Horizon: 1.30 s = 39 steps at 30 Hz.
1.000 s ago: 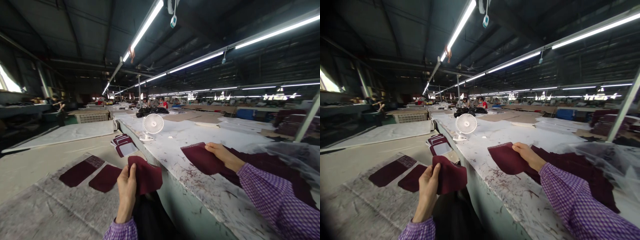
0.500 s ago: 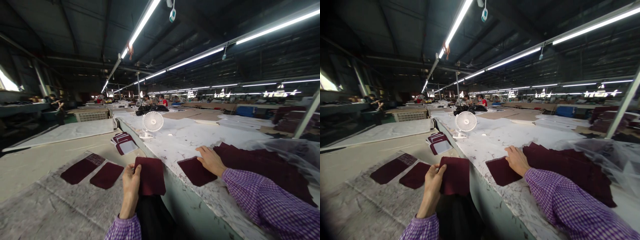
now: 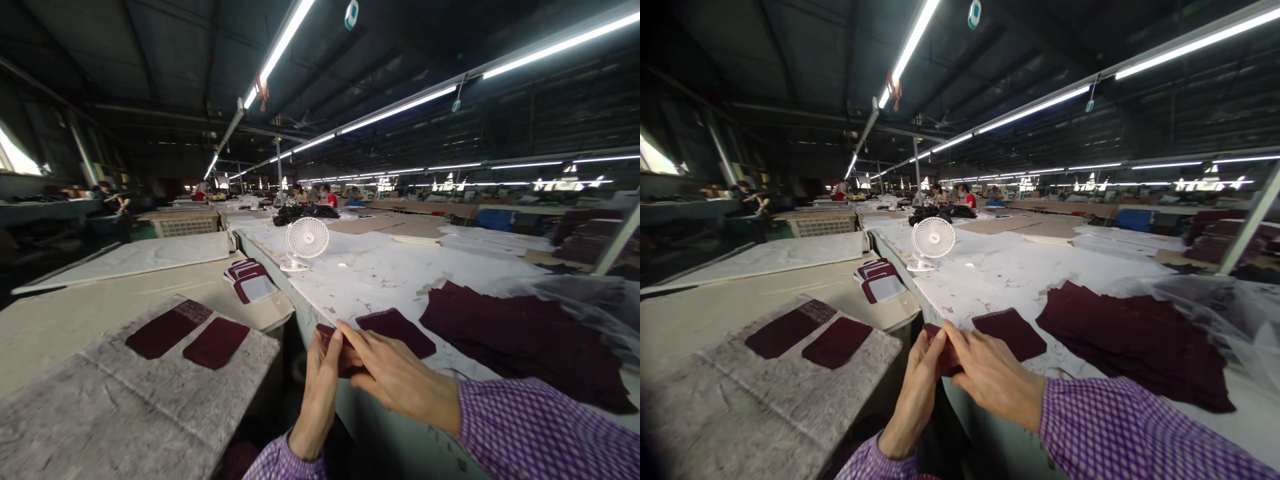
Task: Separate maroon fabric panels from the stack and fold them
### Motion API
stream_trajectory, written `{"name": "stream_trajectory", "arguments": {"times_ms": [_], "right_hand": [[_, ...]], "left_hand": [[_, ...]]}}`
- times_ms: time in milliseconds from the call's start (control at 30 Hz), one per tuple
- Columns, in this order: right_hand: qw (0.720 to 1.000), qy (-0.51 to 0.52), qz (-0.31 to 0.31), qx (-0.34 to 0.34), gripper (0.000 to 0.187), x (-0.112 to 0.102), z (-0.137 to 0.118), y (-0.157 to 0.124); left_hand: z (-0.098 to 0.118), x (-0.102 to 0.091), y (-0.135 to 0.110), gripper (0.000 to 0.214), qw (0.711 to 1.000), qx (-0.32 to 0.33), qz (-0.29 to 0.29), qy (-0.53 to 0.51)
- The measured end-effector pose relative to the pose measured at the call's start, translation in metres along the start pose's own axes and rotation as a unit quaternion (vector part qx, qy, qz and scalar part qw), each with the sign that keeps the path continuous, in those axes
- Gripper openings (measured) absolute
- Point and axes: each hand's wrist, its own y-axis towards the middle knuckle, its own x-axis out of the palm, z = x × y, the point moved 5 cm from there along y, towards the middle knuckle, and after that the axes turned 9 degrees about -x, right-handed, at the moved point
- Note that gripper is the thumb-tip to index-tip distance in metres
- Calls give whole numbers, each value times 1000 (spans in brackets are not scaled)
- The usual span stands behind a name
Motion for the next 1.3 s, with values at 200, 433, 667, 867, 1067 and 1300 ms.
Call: {"name": "stream_trajectory", "arguments": {"times_ms": [200, 433, 667, 867, 1067, 1300], "right_hand": [[992, -11, 60, 108, 34, -21, 41, -4], [963, 167, 99, 187, 23, -31, 72, -22], [898, 302, 125, 294, 18, -26, 90, -46], [851, 379, 127, 341, 15, -22, 82, -62], [941, 210, -31, 265, 24, -32, 104, -72], [988, 27, -2, 151, 23, -40, 142, -53]], "left_hand": [[17, -13, 11, 32, 990, 82, 12, 112], [18, -6, 49, 41, 966, 72, 7, 247], [7, 37, 54, 36, 971, 69, -80, 214], [-4, 53, 68, 17, 921, 116, -62, 366], [-20, 74, 93, 15, 845, 142, -126, 499], [-33, 86, 102, 20, 788, 169, -185, 563]]}}
